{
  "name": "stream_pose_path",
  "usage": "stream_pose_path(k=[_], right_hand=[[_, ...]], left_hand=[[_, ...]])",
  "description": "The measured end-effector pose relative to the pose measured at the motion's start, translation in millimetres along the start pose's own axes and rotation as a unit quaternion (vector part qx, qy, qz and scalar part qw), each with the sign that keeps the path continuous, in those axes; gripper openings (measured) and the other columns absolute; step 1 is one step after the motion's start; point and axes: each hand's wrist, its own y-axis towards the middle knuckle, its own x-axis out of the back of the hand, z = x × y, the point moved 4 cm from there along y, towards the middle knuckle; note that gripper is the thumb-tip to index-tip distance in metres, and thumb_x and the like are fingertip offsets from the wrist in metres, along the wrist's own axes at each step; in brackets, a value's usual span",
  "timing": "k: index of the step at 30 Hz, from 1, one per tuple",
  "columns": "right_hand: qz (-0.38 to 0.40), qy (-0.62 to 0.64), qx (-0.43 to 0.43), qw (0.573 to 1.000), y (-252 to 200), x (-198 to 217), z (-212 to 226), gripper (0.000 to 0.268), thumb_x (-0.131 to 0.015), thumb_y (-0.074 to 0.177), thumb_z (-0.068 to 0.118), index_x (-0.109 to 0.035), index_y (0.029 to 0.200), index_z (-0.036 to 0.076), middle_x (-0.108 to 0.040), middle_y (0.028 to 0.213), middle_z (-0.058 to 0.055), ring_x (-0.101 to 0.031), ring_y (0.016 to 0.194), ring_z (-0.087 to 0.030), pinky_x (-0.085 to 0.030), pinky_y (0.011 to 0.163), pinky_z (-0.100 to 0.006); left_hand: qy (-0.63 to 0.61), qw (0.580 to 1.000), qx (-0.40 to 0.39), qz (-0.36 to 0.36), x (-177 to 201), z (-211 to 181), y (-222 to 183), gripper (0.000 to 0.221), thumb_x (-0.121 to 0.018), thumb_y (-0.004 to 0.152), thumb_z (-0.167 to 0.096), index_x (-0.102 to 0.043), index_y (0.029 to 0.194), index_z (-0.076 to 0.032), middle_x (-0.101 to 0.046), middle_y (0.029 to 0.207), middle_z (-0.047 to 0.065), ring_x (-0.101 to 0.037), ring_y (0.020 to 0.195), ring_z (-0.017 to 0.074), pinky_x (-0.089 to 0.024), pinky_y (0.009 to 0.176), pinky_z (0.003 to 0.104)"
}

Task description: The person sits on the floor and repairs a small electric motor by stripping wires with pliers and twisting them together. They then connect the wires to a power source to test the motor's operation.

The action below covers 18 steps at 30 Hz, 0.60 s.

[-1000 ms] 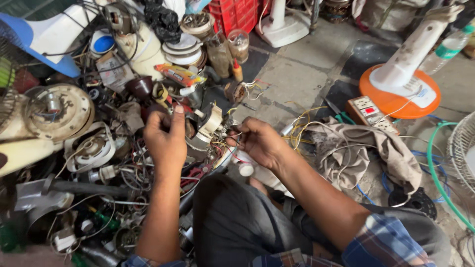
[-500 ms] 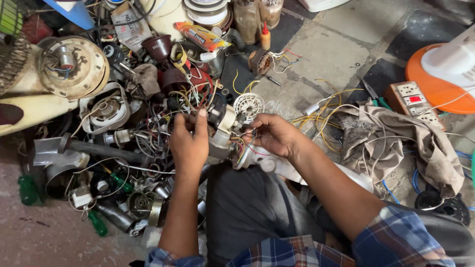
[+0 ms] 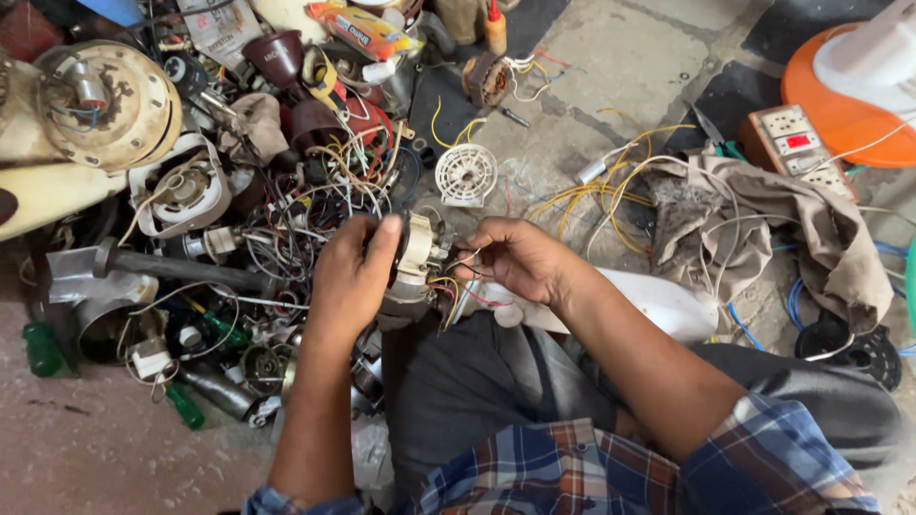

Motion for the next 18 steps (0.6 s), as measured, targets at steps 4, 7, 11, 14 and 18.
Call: stream_pose_path(k=[4,7,11,14,18], right_hand=[[0.021,0.009,0.026,0.999,-6.3,1.5,-2.8,0.009,-0.068,0.082,0.007,-0.067,0.088,0.001,-0.068,0.097,-0.013,-0.069,0.087,-0.027,-0.060,0.086,-0.043],[0.026,0.022,0.031,0.999,-8.7,2.6,-6.2,0.007,-0.067,0.084,0.008,-0.066,0.086,0.001,-0.068,0.097,-0.013,-0.068,0.088,-0.025,-0.059,0.087,-0.042],[-0.003,0.044,0.007,0.999,5.0,4.8,-6.3,0.004,-0.064,0.083,0.005,-0.062,0.084,0.002,-0.066,0.093,-0.011,-0.065,0.083,-0.023,-0.060,0.086,-0.044],[-0.019,0.038,0.004,0.999,20.0,3.6,1.5,0.003,-0.063,0.083,0.004,-0.061,0.085,0.004,-0.062,0.089,-0.011,-0.064,0.080,-0.023,-0.060,0.083,-0.044],[-0.008,0.041,0.003,0.999,27.0,0.3,8.2,0.005,-0.063,0.082,0.005,-0.060,0.085,0.003,-0.063,0.088,-0.014,-0.064,0.077,-0.025,-0.059,0.080,-0.044]], left_hand=[[0.011,1.000,-0.013,-0.022,-4.4,-19.4,7.3,0.052,-0.049,0.098,-0.051,-0.069,0.110,-0.005,-0.075,0.096,0.021,-0.072,0.092,0.0397,-0.053,0.080,0.045],[0.059,0.998,0.025,0.001,-7.9,-21.4,12.4,0.050,-0.045,0.102,-0.048,-0.075,0.102,-0.009,-0.075,0.094,0.020,-0.071,0.093,0.0414,-0.053,0.082,0.046],[0.068,0.996,0.050,0.028,-9.9,-12.6,19.3,0.051,-0.044,0.100,-0.048,-0.077,0.101,-0.008,-0.075,0.096,0.021,-0.070,0.095,0.0434,-0.053,0.084,0.047],[0.089,0.991,0.084,0.060,-10.8,-3.9,36.3,0.054,-0.043,0.098,-0.050,-0.078,0.101,-0.009,-0.075,0.099,0.021,-0.069,0.098,0.0437,-0.052,0.089,0.047],[0.091,0.987,0.096,0.094,-15.7,3.6,48.8,0.056,-0.043,0.097,-0.052,-0.078,0.103,-0.009,-0.075,0.100,0.021,-0.070,0.100,0.0432,-0.053,0.090,0.047]])
